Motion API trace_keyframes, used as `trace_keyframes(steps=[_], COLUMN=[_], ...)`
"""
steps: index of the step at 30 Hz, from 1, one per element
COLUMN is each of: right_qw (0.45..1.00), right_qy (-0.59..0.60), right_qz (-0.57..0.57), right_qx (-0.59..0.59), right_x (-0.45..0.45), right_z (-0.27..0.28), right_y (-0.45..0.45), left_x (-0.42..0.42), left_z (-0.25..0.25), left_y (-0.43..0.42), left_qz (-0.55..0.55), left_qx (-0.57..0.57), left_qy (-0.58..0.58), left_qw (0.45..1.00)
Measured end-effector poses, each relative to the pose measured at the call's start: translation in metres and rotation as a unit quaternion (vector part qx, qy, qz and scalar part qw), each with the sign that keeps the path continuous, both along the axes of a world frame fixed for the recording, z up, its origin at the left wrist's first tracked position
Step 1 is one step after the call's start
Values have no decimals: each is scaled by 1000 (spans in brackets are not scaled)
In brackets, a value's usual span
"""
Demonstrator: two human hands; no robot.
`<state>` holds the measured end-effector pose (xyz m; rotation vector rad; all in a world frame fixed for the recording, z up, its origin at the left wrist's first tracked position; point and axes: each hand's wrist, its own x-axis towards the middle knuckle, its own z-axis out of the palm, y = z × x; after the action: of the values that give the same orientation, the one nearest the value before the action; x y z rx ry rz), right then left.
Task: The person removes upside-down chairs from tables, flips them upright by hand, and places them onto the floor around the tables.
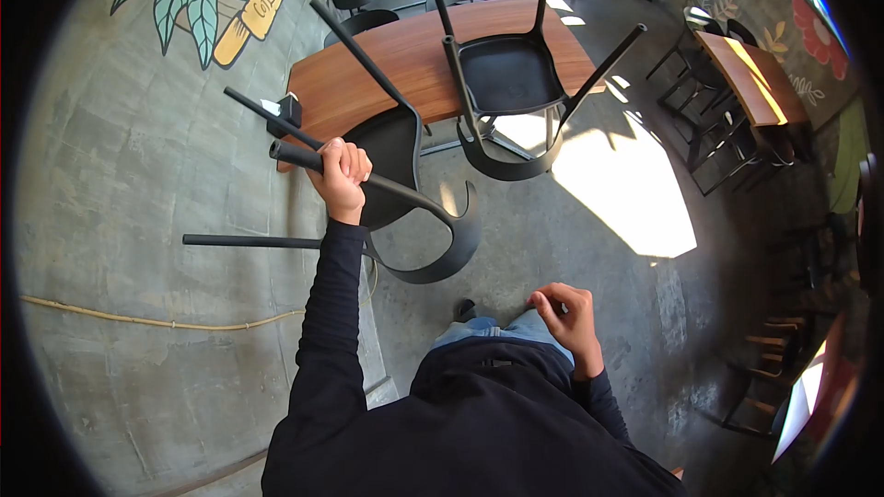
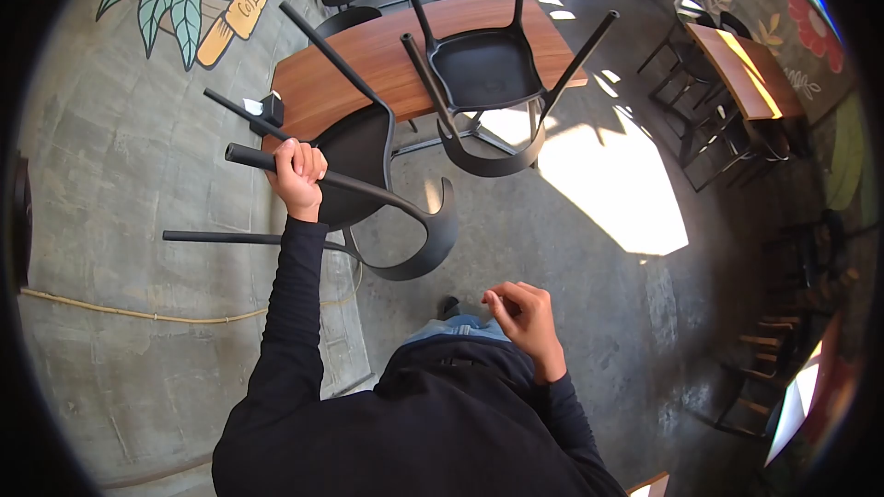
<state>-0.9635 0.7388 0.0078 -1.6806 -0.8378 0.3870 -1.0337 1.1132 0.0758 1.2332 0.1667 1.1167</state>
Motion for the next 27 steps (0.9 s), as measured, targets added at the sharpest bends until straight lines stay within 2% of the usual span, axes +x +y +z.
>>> trace_keyframes(steps=[3,7,8,11,14,17,19,21,22,23,25,26,27], right_qw=[999,994,991,976,900,892,914,929,901,866,762,779,789], right_qy=[33,84,90,131,274,223,193,256,337,440,626,614,601], right_qz=[22,-14,-30,-156,-278,-273,-229,-166,-108,-87,-42,-3,-16], right_qx=[-34,-73,-99,-74,-193,-282,-273,-211,-249,-220,-160,-125,-122], right_x=[8,27,33,39,48,70,92,114,130,135,139,145,148], right_z=[-8,-85,-113,-228,-386,-400,-390,-374,-371,-369,-306,-328,-321], right_y=[-16,-42,-53,-84,-146,-179,-182,-187,-191,-196,-199,-202,-198], left_x=[4,6,7,13,7,-14,-33,-50,-58,-66,-81,-92,-103], left_z=[2,-10,-17,-30,-46,-46,-39,-33,-33,-32,-24,-20,-16], left_y=[-12,-28,-32,-62,-94,-128,-149,-177,-189,-200,-213,-214,-215], left_qz=[21,28,25,37,16,26,25,39,31,23,28,34,39], left_qx=[-35,-67,-76,-123,-166,-213,-231,-233,-217,-200,-184,-185,-185], left_qy=[-7,3,16,36,45,33,6,-18,-31,-44,-72,-88,-104], left_qw=[999,997,997,991,985,976,972,972,975,978,980,978,976])
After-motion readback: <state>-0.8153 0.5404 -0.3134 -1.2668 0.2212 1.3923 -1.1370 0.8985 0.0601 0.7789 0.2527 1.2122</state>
